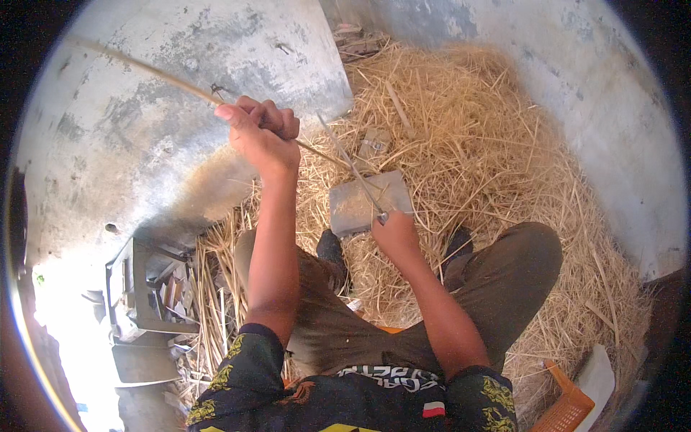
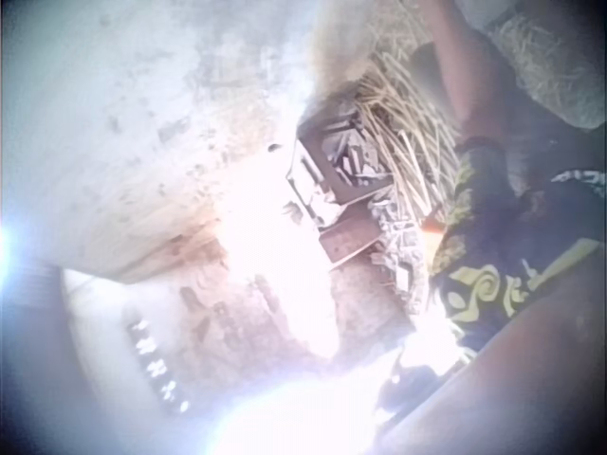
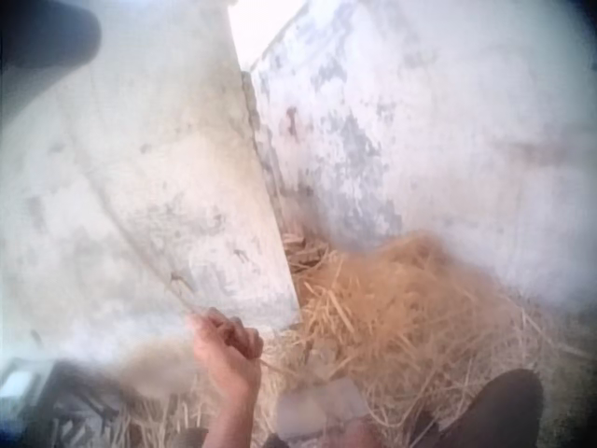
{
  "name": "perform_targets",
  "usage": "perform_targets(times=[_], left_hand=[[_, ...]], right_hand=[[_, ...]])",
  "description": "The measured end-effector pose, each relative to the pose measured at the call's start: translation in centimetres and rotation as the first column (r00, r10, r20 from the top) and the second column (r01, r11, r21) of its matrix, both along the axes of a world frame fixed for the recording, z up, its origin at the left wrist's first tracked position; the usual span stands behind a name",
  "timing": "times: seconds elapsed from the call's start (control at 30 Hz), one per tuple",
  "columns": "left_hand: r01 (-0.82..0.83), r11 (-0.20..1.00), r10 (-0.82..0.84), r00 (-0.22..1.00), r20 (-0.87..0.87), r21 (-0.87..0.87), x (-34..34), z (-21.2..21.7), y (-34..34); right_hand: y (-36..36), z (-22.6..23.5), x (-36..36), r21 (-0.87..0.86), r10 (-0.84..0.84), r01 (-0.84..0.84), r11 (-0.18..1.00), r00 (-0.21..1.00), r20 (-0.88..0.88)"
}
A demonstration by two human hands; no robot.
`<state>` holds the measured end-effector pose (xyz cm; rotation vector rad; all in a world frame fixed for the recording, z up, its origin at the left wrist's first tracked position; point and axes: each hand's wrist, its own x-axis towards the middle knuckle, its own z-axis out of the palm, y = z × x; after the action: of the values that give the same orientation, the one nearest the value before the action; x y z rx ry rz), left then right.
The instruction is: The person sits on a straw-covered floor and uses a knife to sharpen a long, thin wooden stick. They hold the stick with one hand and scrape the blade along its length to remove bark and smooth the surface, occasionally rotating the stick to work on different sides.
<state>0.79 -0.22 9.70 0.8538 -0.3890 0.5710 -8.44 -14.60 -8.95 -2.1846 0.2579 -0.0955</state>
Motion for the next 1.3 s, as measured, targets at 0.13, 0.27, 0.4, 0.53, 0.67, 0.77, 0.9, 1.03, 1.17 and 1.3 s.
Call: perform_targets(times=[0.13, 0.27, 0.4, 0.53, 0.67, 0.77, 0.9, 1.03, 1.17, 1.3], left_hand=[[-0.068, 0.993, 0.066, 0.998, 0.020, 0.100, -0.7, 0.2, -0.1], [-0.097, 0.992, 0.095, 0.995, 0.020, 0.082, -0.3, 0.2, 0.0], [-0.058, 0.994, 0.058, 0.998, 0.012, 0.092, -0.8, 0.4, -1.6], [-0.061, 0.988, 0.055, 0.997, 0.046, 0.143, -1.2, 0.3, -1.2], [-0.110, 0.988, 0.110, 0.994, 0.006, 0.108, -0.9, 0.4, -0.4], [-0.099, 0.989, 0.096, 0.995, 0.032, 0.110, -0.9, 0.3, -0.3], [-0.084, 0.991, 0.081, 0.996, 0.038, 0.102, -1.0, 0.1, -0.9], [-0.085, 0.991, 0.083, 0.996, 0.025, 0.100, -1.0, 0.6, -0.3], [-0.040, 0.994, 0.040, 0.999, 0.002, 0.098, -0.7, 0.9, 0.4], [0.000, 0.985, 0.001, 1.000, -0.007, 0.174, -0.6, 1.8, 1.9]], right_hand=[[1.1, 4.8, -0.7, 0.097, 0.047, -0.054, 0.994, 0.996, 0.074], [1.4, 5.3, -1.0, 0.249, -0.016, -0.042, 0.968, 0.974, 0.226], [-0.4, -3.4, 0.6, -0.151, -0.016, -0.015, 0.988, 0.979, -0.205], [-0.8, -1.2, 0.6, -0.093, 0.005, -0.024, 0.995, 0.981, -0.195], [0.4, 2.1, -0.4, 0.008, 0.019, -0.019, 1.000, 1.000, 0.007], [0.9, 3.7, -0.1, 0.078, 0.034, -0.045, 0.996, 0.990, 0.134], [-0.8, -3.3, 1.0, -0.064, -0.025, 0.010, 0.998, 0.973, -0.229], [-3.6, -10.5, 0.4, -0.093, -0.143, 0.110, 0.990, 0.828, -0.542], [-3.2, -10.4, 1.2, -0.006, -0.161, 0.174, 0.985, 0.895, -0.416], [-0.9, -1.7, 1.9, 0.166, -0.105, 0.124, 0.978, 0.988, -0.117]])
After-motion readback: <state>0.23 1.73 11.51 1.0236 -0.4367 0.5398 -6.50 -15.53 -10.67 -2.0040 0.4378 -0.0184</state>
